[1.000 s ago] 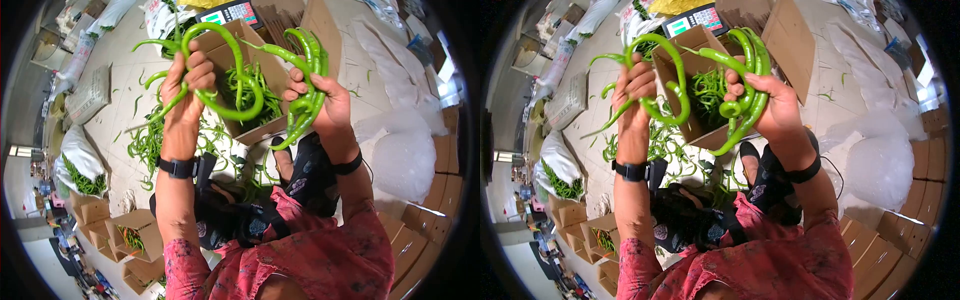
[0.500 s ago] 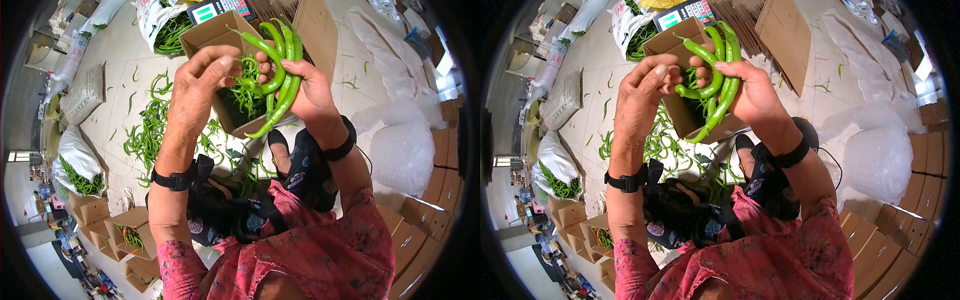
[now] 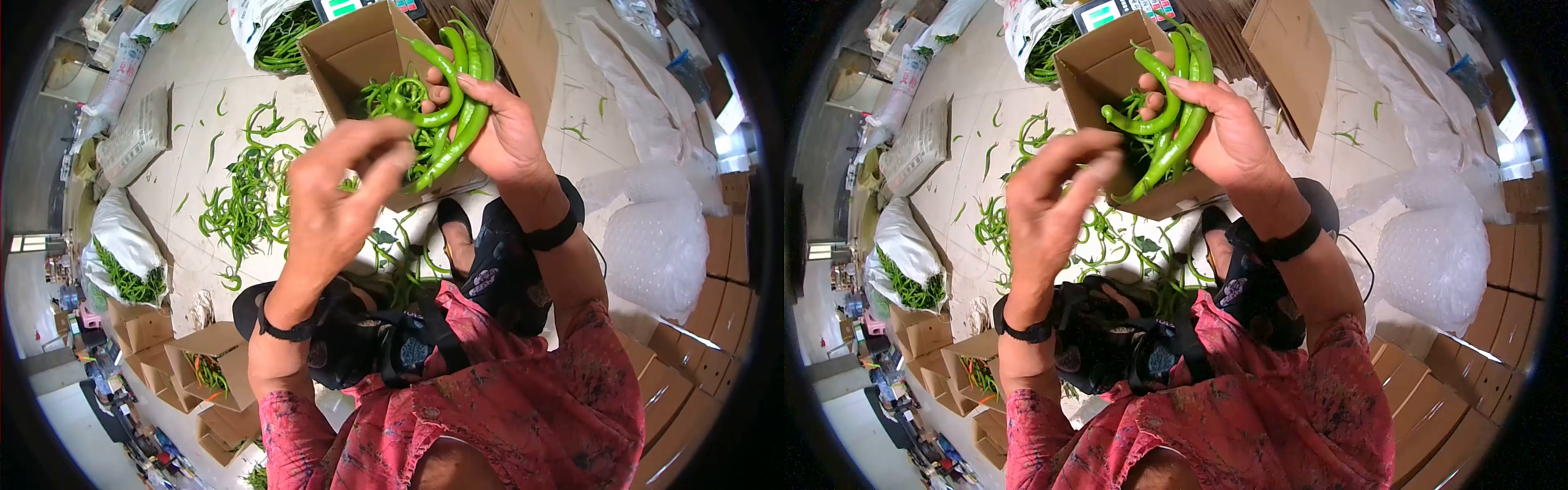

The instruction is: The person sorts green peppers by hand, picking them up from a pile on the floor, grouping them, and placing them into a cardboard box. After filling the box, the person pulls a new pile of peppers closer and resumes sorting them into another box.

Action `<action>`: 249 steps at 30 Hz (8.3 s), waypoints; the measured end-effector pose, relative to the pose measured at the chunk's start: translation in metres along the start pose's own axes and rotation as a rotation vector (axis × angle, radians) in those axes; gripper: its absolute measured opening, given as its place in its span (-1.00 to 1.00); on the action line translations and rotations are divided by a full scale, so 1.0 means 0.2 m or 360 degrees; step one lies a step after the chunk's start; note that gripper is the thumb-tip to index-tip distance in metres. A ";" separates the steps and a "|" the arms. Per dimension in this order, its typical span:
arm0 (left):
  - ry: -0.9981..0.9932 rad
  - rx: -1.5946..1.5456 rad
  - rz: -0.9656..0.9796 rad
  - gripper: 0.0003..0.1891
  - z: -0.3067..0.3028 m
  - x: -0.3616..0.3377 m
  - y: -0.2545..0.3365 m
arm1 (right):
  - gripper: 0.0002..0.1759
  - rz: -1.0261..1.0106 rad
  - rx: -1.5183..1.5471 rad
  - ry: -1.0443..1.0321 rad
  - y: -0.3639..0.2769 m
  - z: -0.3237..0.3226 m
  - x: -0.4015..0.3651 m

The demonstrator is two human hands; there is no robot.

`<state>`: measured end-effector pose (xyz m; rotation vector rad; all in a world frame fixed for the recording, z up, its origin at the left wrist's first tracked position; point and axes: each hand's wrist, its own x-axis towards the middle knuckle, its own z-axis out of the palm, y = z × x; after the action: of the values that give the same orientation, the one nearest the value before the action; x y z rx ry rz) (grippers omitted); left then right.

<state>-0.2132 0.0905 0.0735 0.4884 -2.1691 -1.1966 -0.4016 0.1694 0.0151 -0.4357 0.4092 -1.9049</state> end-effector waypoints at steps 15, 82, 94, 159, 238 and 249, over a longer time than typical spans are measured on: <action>-0.0727 -0.0458 -0.0618 -0.63 0.00 -0.13 -0.20 | -0.53 0.0015 -0.0351 0.0256 0.10 -0.01 -0.01; 0.0059 0.0914 -0.1071 -0.72 -0.36 -1.32 -2.17 | -0.54 0.0990 -0.2697 0.0242 1.69 -0.85 -0.12; 0.0001 0.1126 -0.0879 -0.68 -0.03 -1.03 -2.46 | -0.48 0.0839 -0.3360 0.0218 2.02 -1.37 0.23; 0.0443 0.0733 -0.1116 -0.88 -0.20 -0.84 -2.48 | -0.82 0.1276 -0.0743 0.1088 1.77 -0.92 0.13; 0.1026 -0.2445 -0.1287 -0.66 -0.52 -1.19 -2.37 | -0.79 0.1416 -0.0619 0.1076 1.84 -0.88 0.21; 0.0161 -0.1545 -0.1526 -0.74 -0.29 -1.17 -2.15 | -0.73 0.1328 -0.0750 0.0851 1.86 -0.87 0.21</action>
<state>0.0117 -0.0364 -0.3472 1.1175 -0.9625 -2.4130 -0.1996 0.0117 -0.3083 -0.0125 1.1987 -1.0652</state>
